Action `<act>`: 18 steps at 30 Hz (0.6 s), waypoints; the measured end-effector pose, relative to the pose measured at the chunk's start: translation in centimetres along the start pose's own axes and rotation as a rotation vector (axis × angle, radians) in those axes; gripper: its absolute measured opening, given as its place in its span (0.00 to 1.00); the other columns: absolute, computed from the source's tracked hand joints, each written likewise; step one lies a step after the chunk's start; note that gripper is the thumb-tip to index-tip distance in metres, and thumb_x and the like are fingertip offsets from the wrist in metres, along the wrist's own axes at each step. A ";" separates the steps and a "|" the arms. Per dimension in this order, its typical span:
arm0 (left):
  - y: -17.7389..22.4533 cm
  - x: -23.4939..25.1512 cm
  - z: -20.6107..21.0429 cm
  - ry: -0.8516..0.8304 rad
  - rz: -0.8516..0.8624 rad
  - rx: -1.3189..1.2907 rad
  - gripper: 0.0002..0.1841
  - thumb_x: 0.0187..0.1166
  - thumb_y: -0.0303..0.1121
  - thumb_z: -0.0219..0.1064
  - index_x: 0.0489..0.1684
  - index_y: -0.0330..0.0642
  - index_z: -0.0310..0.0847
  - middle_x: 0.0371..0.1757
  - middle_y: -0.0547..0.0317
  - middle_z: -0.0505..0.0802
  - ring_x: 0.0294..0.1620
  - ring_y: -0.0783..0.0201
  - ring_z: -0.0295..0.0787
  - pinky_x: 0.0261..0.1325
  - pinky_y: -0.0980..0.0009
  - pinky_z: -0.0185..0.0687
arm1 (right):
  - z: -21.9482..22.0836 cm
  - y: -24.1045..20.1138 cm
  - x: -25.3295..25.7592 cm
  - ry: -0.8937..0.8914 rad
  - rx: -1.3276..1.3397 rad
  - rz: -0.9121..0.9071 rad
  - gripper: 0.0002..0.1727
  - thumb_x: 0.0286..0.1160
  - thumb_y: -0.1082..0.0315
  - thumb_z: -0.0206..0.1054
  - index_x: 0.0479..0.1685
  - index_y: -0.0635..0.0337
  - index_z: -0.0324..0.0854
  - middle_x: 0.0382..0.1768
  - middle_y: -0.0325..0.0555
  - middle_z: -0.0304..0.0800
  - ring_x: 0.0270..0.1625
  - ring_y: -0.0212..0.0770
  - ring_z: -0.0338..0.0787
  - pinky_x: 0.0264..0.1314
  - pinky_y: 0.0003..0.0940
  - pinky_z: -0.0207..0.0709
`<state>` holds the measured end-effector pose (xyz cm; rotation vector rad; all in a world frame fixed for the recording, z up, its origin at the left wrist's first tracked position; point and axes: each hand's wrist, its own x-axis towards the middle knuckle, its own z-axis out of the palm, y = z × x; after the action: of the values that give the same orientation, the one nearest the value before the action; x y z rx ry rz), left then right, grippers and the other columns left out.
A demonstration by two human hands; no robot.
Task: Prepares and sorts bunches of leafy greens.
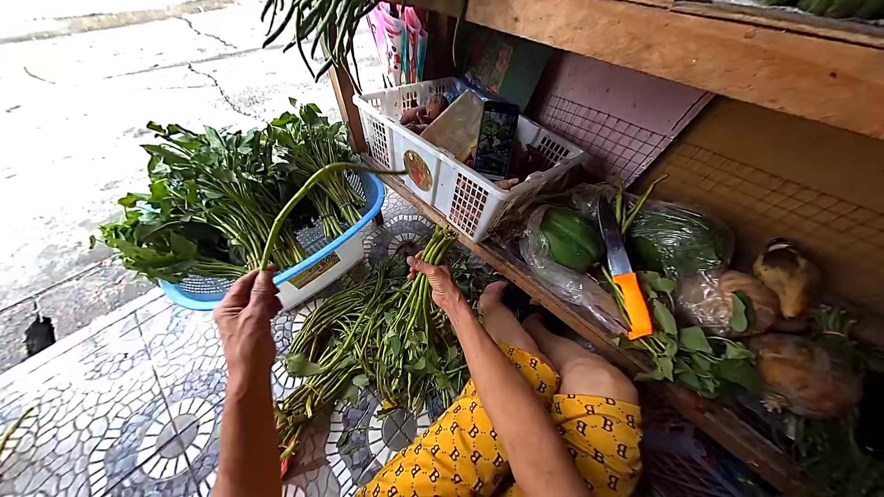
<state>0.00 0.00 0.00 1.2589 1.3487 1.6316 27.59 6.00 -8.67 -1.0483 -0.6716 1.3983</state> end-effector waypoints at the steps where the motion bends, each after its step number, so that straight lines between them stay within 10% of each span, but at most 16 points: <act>1: -0.8 -0.8 2.2 -0.013 -0.056 -0.092 0.12 0.91 0.30 0.53 0.58 0.36 0.82 0.30 0.73 0.85 0.23 0.80 0.77 0.29 0.84 0.75 | -0.1 -0.1 -0.1 -0.014 0.032 0.008 0.04 0.78 0.80 0.68 0.46 0.70 0.79 0.23 0.47 0.88 0.25 0.38 0.89 0.36 0.30 0.88; 8: -7.7 -3.3 11.9 -0.399 -0.389 -0.316 0.14 0.89 0.23 0.53 0.63 0.33 0.82 0.37 0.63 0.91 0.31 0.73 0.85 0.42 0.76 0.84 | -1.2 0.5 0.3 -0.124 0.132 -0.025 0.06 0.84 0.68 0.64 0.53 0.56 0.82 0.24 0.38 0.86 0.25 0.34 0.87 0.35 0.30 0.87; 14: -10.6 -3.0 12.9 -0.652 -0.456 -0.240 0.14 0.83 0.20 0.62 0.64 0.33 0.83 0.46 0.56 0.92 0.37 0.68 0.89 0.47 0.71 0.88 | -1.6 -0.5 0.1 -0.082 -0.066 0.031 0.22 0.85 0.70 0.64 0.76 0.51 0.78 0.51 0.42 0.95 0.33 0.28 0.88 0.36 0.24 0.81; 18: -11.7 -3.7 12.5 -0.686 -0.470 -0.289 0.06 0.82 0.20 0.61 0.50 0.35 0.79 0.41 0.59 0.91 0.38 0.67 0.91 0.50 0.68 0.90 | -0.9 -1.2 -0.4 -0.193 -0.073 -0.018 0.19 0.77 0.78 0.62 0.66 0.61 0.81 0.41 0.43 0.95 0.24 0.29 0.85 0.27 0.24 0.82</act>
<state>12.04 3.57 -12.24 1.0761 0.8501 0.9009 28.90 5.56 -7.91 -0.9692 -0.8770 1.4810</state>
